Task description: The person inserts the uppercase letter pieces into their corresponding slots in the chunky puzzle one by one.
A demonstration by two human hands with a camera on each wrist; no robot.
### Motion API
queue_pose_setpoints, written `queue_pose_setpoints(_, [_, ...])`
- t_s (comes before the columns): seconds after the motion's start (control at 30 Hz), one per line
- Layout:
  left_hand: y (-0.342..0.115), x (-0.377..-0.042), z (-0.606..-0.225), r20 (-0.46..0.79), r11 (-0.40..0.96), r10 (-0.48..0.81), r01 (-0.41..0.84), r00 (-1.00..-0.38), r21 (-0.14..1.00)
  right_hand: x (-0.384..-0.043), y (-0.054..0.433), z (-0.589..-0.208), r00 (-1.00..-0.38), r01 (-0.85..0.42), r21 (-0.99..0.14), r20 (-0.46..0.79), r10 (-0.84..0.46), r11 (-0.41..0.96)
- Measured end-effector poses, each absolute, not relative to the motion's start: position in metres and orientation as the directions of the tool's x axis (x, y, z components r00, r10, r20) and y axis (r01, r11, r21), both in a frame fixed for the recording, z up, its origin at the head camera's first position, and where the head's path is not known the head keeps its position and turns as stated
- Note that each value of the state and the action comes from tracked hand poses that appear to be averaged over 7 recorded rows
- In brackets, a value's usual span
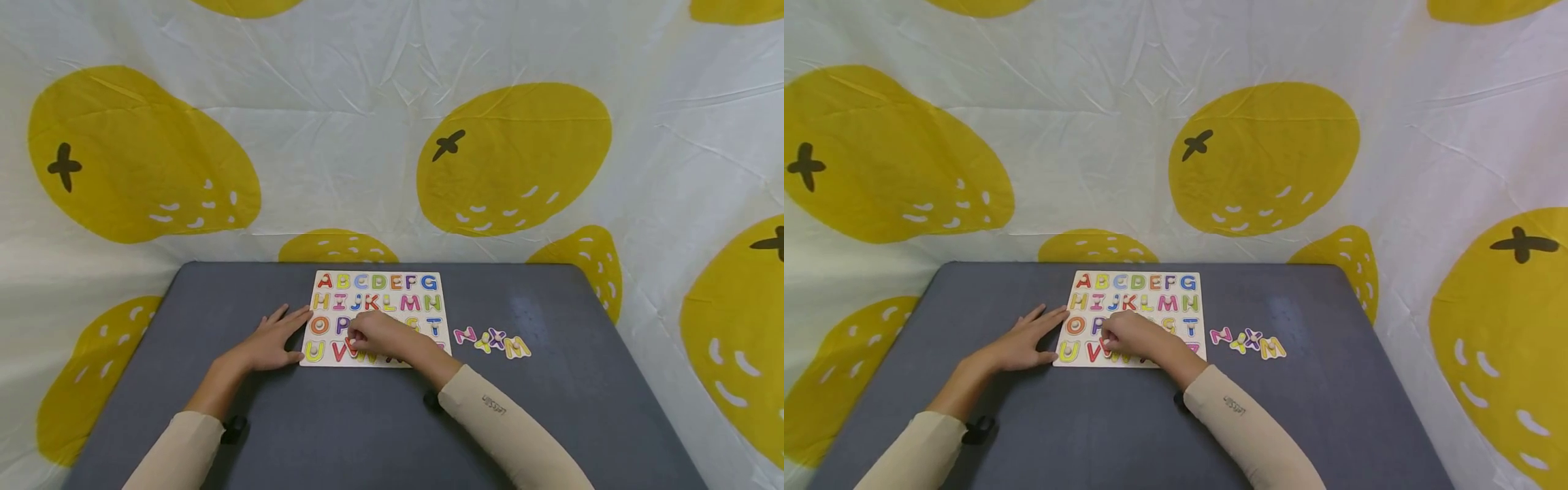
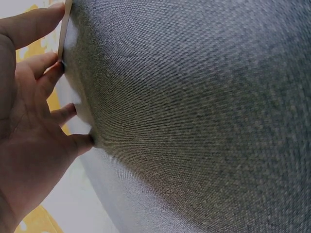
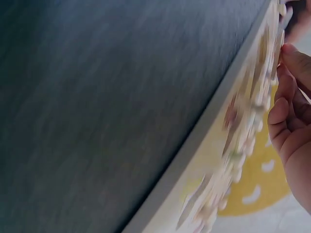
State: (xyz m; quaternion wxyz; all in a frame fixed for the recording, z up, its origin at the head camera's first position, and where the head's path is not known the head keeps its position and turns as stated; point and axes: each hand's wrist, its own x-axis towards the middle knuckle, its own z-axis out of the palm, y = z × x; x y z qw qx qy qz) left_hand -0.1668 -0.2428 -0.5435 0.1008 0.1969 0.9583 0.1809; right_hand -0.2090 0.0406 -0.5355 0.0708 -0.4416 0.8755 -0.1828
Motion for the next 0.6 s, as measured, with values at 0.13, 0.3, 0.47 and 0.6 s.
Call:
queue_pose_setpoints(0.13, [-0.243,-0.167,-0.543,-0.114,0.858,0.413,0.344,-0.904,0.381,-0.207,0.026,-0.538,-0.57,-0.776,-0.347,0.028,-0.821,0.527])
queue_pose_setpoints(0.3, [-0.244,-0.167,-0.543,-0.109,0.856,0.417,0.35,-0.902,0.38,-0.205,0.013,-0.539,-0.558,-0.797,-0.304,0.038,-0.829,0.523])
queue_pose_setpoints(0.47, [-0.243,-0.167,-0.543,-0.109,0.852,0.418,0.348,-0.902,0.392,-0.203,0.007,-0.54,-0.59,-0.784,-0.252,0.015,-0.808,0.568])
queue_pose_setpoints(0.6, [-0.243,-0.167,-0.544,-0.112,0.853,0.416,0.345,-0.902,0.392,-0.2,0.005,-0.54,-0.596,-0.785,-0.225,0.02,-0.803,0.578])
